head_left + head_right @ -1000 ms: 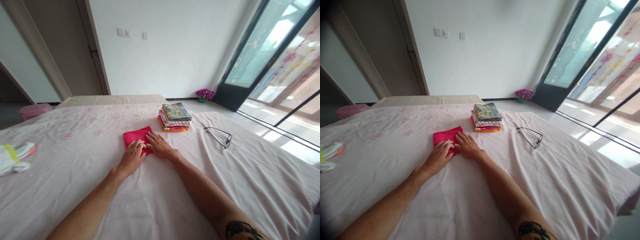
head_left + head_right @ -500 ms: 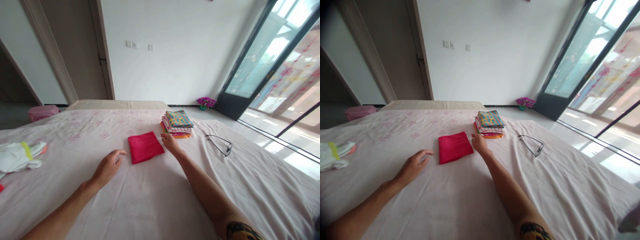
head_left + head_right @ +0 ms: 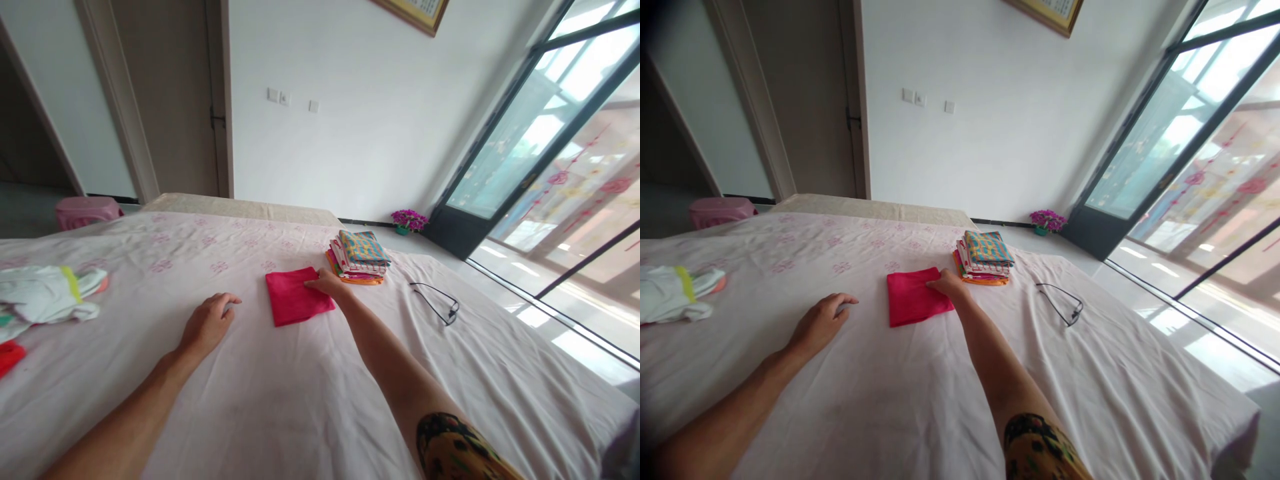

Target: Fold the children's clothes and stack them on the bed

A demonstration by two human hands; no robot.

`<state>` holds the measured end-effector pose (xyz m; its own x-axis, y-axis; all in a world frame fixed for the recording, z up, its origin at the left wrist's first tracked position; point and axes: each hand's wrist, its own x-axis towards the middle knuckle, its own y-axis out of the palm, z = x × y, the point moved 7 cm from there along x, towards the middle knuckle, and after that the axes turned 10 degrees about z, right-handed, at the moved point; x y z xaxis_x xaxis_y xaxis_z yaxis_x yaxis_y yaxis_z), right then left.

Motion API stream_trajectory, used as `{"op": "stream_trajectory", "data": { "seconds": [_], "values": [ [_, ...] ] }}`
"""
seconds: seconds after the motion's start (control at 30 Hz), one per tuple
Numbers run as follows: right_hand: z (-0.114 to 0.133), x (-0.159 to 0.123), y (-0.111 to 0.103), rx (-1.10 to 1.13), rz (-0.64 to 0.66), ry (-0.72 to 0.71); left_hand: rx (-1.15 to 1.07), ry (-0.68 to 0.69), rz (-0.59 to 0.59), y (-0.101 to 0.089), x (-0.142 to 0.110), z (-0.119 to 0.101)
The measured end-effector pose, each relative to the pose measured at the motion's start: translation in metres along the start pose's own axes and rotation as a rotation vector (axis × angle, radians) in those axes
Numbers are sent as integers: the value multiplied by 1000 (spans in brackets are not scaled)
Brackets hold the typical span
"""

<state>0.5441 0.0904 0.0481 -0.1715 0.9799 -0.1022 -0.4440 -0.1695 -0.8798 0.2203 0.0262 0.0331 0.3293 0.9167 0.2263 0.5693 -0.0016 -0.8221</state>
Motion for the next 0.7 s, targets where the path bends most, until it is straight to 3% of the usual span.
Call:
{"op": "stream_trajectory", "data": {
  "seconds": [0.2, 0.47, 0.7],
  "values": [
    [-14, 0, 7, -49, 75, 268, 23, 88, 25, 8, 2, 3],
    [-5, -14, 1, -185, 56, 371, 9, 105, 13, 8, 3, 3],
    [0, -23, 4, -187, 31, 365, 13, 110, 6, 9, 3, 4]
  ]
}}
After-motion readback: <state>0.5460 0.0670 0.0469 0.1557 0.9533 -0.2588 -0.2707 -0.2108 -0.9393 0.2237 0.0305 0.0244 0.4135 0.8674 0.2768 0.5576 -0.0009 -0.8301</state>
